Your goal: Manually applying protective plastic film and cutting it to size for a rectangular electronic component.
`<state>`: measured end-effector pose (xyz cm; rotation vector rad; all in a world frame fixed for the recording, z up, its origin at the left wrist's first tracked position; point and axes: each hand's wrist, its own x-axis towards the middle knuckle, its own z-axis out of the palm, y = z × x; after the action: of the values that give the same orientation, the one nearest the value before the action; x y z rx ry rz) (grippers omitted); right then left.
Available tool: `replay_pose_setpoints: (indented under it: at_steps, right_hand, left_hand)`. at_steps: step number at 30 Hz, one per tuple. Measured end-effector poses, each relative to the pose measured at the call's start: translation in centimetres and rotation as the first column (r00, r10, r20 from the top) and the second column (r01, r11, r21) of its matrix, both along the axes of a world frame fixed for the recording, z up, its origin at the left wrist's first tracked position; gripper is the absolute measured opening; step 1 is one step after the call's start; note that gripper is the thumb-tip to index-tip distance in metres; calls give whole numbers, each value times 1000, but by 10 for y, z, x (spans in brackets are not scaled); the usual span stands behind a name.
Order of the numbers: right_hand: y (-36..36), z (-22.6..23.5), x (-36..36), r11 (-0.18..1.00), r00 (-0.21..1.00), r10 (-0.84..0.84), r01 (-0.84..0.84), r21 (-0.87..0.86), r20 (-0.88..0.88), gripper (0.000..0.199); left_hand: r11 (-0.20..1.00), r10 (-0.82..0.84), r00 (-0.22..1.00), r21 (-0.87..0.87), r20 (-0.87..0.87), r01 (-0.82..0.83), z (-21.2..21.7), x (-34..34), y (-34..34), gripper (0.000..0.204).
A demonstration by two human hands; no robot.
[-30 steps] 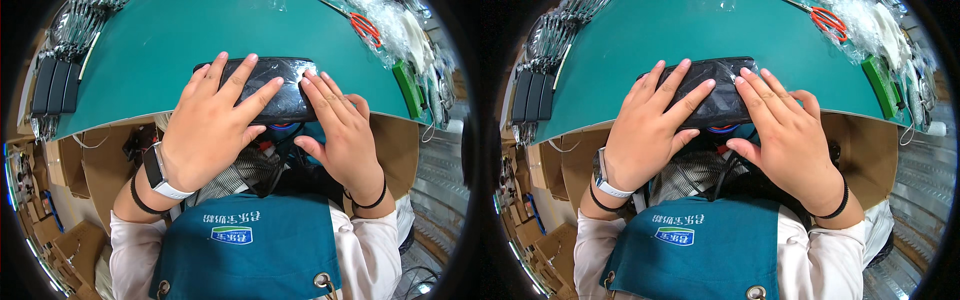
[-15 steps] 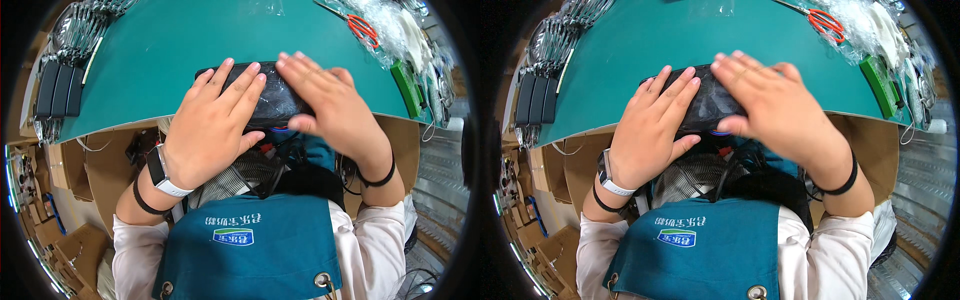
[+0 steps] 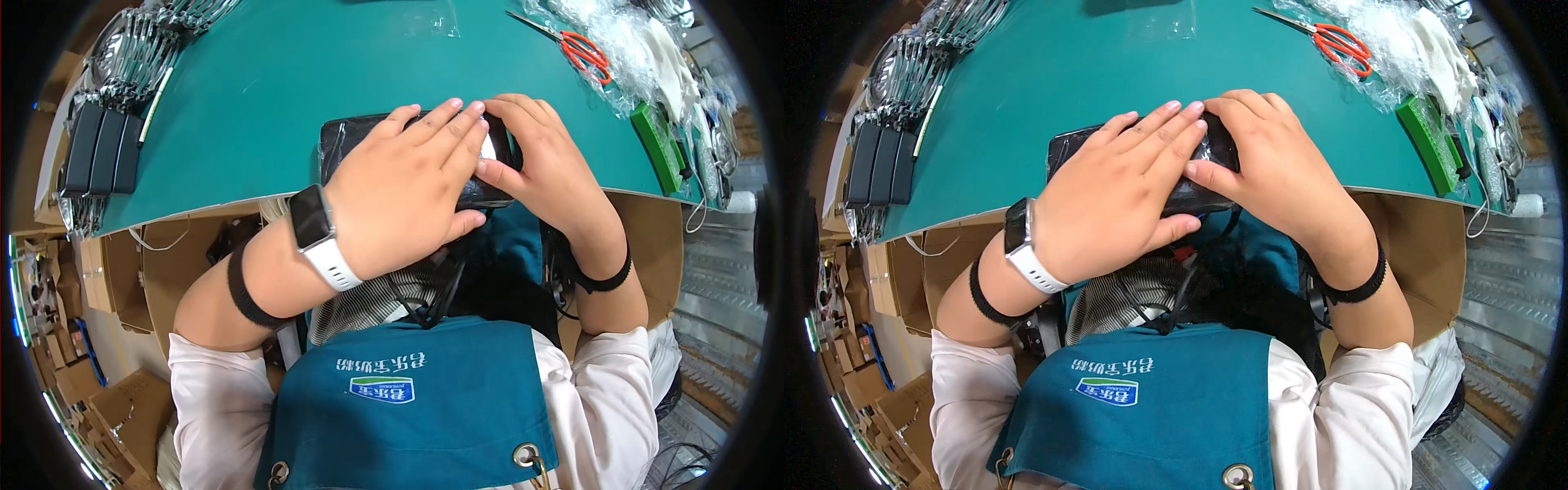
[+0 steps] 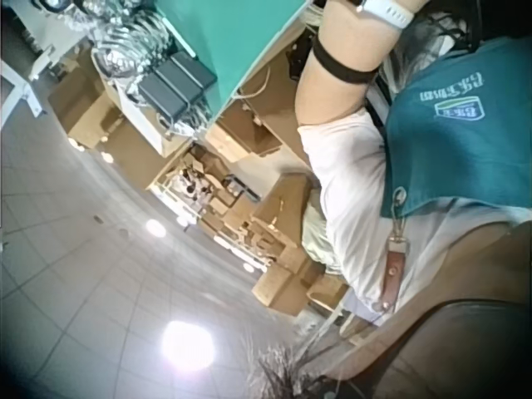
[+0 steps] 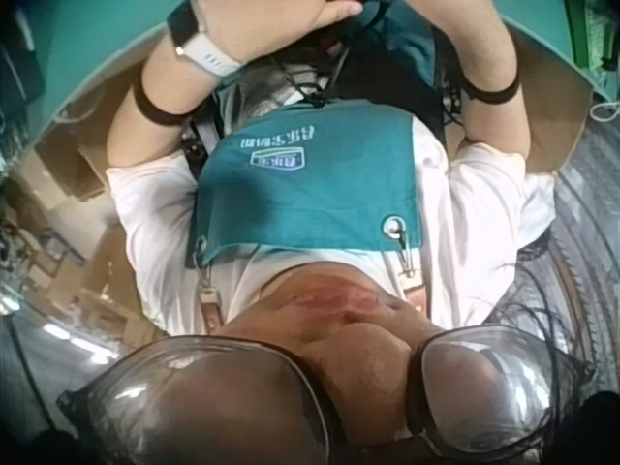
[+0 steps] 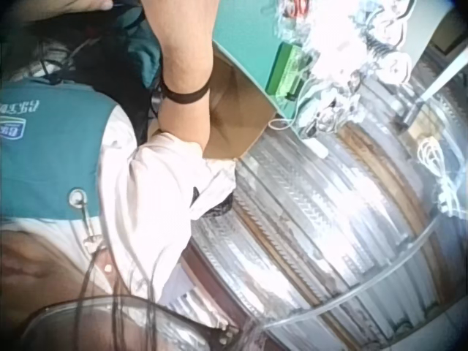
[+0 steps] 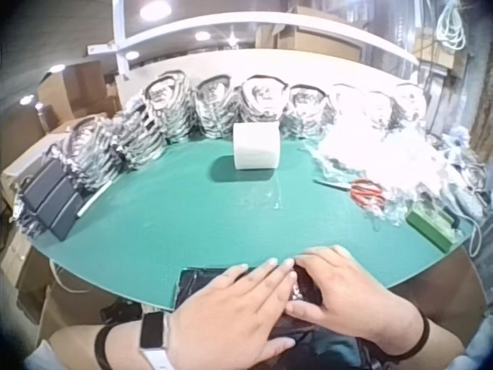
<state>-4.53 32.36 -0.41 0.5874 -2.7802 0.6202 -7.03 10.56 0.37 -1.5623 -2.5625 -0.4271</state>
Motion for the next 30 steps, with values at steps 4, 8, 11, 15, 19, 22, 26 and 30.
replay_pose_setpoints:
  at_steps: [4, 8, 11, 15, 19, 22, 26, 30]
  right_hand:
    - [4, -8, -10, 991, 996, -12, 23, -133, 83, 33]
    - [5, -11, -15, 991, 995, -45, 56, -122, 90, 25]
    - [5, -15, -20, 984, 989, -87, 104, -146, 118, 22]
    - [-5, -6, -7, 912, 990, -93, 129, -388, 109, 33]
    - [-37, 23, 43, 325, 981, 155, 63, -944, 119, 44]
    - [-30, 39, 58, 148, 967, 157, 178, -973, 201, 28]
    - [-27, 49, 68, 180, 975, 73, 194, -964, 210, 37]
    - [-17, 44, 63, 68, 896, 353, 264, -962, 270, 43]
  left_hand:
    - [994, 76, 997, -75, 15, -74, 4, -3, -13, 81]
    - [978, 201, 978, -74, 58, -197, 4, -7, -38, 94]
    - [967, 254, 963, 5, 86, -256, -1, -1, -37, 98]
    - [957, 275, 959, 80, 70, -280, -1, 11, -35, 96]
    - [935, 248, 968, 267, -24, -233, 19, 40, -32, 94]
    - [915, 212, 973, 368, -94, -164, 19, 60, -31, 96]
    - [895, 203, 973, 425, -113, -138, 20, 80, -30, 99]
    - [878, 171, 981, 466, -92, -109, 24, 89, -34, 97]
